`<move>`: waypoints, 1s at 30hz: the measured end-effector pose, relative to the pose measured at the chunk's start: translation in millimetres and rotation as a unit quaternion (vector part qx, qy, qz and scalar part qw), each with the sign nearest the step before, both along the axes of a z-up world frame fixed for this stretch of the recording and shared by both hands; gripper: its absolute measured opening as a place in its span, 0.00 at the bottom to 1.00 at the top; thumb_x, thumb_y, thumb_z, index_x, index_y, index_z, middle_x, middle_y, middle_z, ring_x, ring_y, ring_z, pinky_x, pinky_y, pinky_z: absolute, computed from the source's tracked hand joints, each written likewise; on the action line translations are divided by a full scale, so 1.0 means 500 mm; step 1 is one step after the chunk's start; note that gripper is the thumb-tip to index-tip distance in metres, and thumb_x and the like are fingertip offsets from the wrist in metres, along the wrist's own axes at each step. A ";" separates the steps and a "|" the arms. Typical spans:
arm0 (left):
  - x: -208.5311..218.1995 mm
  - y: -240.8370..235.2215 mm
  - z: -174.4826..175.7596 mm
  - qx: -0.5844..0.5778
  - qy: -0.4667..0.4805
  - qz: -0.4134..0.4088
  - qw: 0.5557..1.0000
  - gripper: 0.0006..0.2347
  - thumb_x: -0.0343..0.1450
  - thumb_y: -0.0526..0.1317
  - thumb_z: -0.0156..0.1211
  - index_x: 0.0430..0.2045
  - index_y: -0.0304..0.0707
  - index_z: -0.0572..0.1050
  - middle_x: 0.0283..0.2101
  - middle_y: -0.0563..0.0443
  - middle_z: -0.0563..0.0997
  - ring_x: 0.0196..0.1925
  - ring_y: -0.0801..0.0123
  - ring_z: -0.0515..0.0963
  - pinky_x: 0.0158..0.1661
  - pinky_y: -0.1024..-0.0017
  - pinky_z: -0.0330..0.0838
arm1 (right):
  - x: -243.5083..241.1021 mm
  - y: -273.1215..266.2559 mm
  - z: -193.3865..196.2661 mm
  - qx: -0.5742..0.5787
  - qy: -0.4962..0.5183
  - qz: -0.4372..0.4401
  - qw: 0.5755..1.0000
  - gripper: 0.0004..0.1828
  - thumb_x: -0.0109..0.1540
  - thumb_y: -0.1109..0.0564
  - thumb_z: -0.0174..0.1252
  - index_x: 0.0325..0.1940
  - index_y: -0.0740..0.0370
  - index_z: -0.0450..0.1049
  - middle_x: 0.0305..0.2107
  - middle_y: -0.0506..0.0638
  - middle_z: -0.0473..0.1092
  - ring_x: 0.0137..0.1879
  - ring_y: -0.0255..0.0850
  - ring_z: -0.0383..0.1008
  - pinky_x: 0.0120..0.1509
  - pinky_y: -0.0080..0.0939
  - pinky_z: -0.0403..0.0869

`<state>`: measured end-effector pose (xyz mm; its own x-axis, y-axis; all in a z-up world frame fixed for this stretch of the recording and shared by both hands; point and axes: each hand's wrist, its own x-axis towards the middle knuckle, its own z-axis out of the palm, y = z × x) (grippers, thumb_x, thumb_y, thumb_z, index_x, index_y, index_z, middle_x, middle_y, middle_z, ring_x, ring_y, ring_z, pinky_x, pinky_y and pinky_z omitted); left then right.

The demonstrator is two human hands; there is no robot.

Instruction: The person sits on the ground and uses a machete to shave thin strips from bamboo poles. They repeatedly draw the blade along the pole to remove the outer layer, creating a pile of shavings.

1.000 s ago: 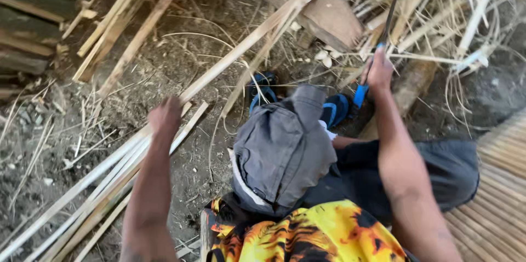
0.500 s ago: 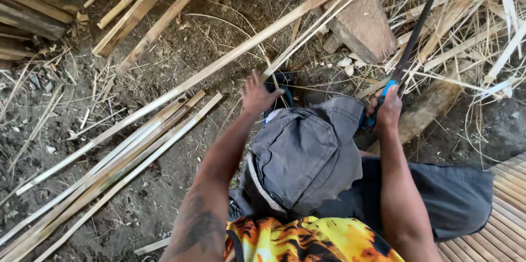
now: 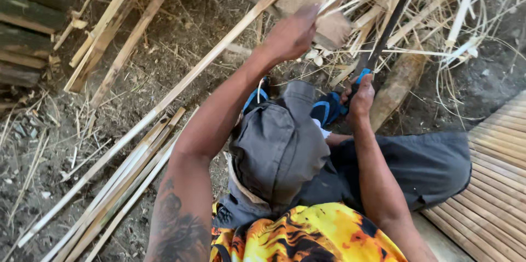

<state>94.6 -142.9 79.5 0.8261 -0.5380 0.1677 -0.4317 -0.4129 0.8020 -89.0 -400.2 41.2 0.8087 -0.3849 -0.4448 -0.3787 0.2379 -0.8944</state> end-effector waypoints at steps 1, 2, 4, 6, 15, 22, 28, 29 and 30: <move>0.030 -0.018 0.047 -0.013 -0.035 -0.015 0.999 0.11 0.74 0.36 0.47 0.49 0.30 0.67 0.45 0.31 0.78 0.49 0.36 0.79 0.47 0.47 0.72 | 0.001 -0.002 0.000 0.000 -0.013 -0.011 1.000 0.32 0.69 0.26 0.43 0.41 0.58 0.64 0.20 0.46 0.61 0.21 0.37 0.63 0.25 0.39 0.67; 0.057 -0.041 0.078 -0.038 -0.093 -0.022 0.995 0.11 0.77 0.36 0.48 0.50 0.31 0.66 0.45 0.32 0.78 0.49 0.38 0.79 0.47 0.49 0.74 | -0.007 -0.005 0.002 0.001 -0.023 -0.023 0.999 0.31 0.69 0.26 0.42 0.41 0.58 0.64 0.20 0.46 0.61 0.21 0.37 0.62 0.25 0.39 0.67; 0.106 -0.085 0.103 -0.089 -0.206 -0.035 0.974 0.10 0.81 0.37 0.50 0.53 0.31 0.64 0.46 0.34 0.77 0.49 0.41 0.79 0.47 0.53 0.76 | -0.015 -0.007 0.003 -0.013 -0.061 -0.034 0.997 0.31 0.70 0.27 0.44 0.41 0.58 0.63 0.20 0.46 0.61 0.21 0.37 0.63 0.25 0.39 0.67; 0.106 -0.100 0.083 0.045 0.087 -0.050 0.994 0.16 0.81 0.44 0.47 0.58 0.29 0.60 0.35 0.45 0.74 0.35 0.57 0.74 0.34 0.61 0.72 | -0.026 0.000 0.009 -0.016 -0.104 -0.037 0.994 0.30 0.70 0.28 0.46 0.42 0.58 0.63 0.21 0.46 0.61 0.22 0.37 0.63 0.26 0.38 0.67; 0.013 -0.002 -0.053 0.187 0.434 0.002 0.881 0.13 0.78 0.47 0.51 0.41 0.33 0.72 0.27 0.48 0.74 0.24 0.69 0.73 0.26 0.66 0.70 | -0.054 0.051 0.076 -0.088 -0.233 0.055 0.967 0.32 0.70 0.30 0.52 0.52 0.64 0.65 0.27 0.47 0.65 0.32 0.34 0.67 0.36 0.35 0.69; 0.029 -0.002 -0.066 0.220 0.445 -0.001 0.868 0.15 0.79 0.49 0.50 0.43 0.33 0.74 0.26 0.50 0.75 0.22 0.71 0.72 0.24 0.69 0.70 | -0.004 0.039 -0.012 -0.296 -0.111 0.202 0.927 0.23 0.74 0.41 0.49 0.48 0.65 0.71 0.29 0.46 0.69 0.34 0.34 0.70 0.40 0.33 0.70; 0.070 0.032 -0.124 0.319 0.378 -0.068 0.866 0.13 0.79 0.47 0.50 0.44 0.37 0.77 0.29 0.50 0.76 0.25 0.69 0.72 0.28 0.67 0.71 | -0.007 0.004 -0.081 -0.197 0.090 0.210 0.954 0.24 0.72 0.39 0.47 0.37 0.61 0.71 0.18 0.46 0.65 0.22 0.35 0.65 0.27 0.37 0.65; 0.073 0.044 -0.125 0.362 0.337 -0.087 0.865 0.13 0.78 0.48 0.52 0.44 0.40 0.78 0.30 0.48 0.78 0.27 0.67 0.74 0.31 0.64 0.72 | -0.014 0.004 -0.079 -0.129 0.119 0.189 0.966 0.24 0.72 0.38 0.46 0.36 0.60 0.69 0.16 0.46 0.63 0.19 0.35 0.63 0.23 0.38 0.64; 0.092 0.057 -0.115 0.402 0.290 -0.103 0.862 0.12 0.77 0.48 0.53 0.44 0.42 0.79 0.32 0.46 0.80 0.29 0.66 0.76 0.35 0.61 0.73 | -0.011 0.005 -0.076 -0.131 0.105 0.189 0.968 0.24 0.72 0.38 0.46 0.36 0.60 0.70 0.16 0.46 0.64 0.18 0.34 0.63 0.22 0.37 0.64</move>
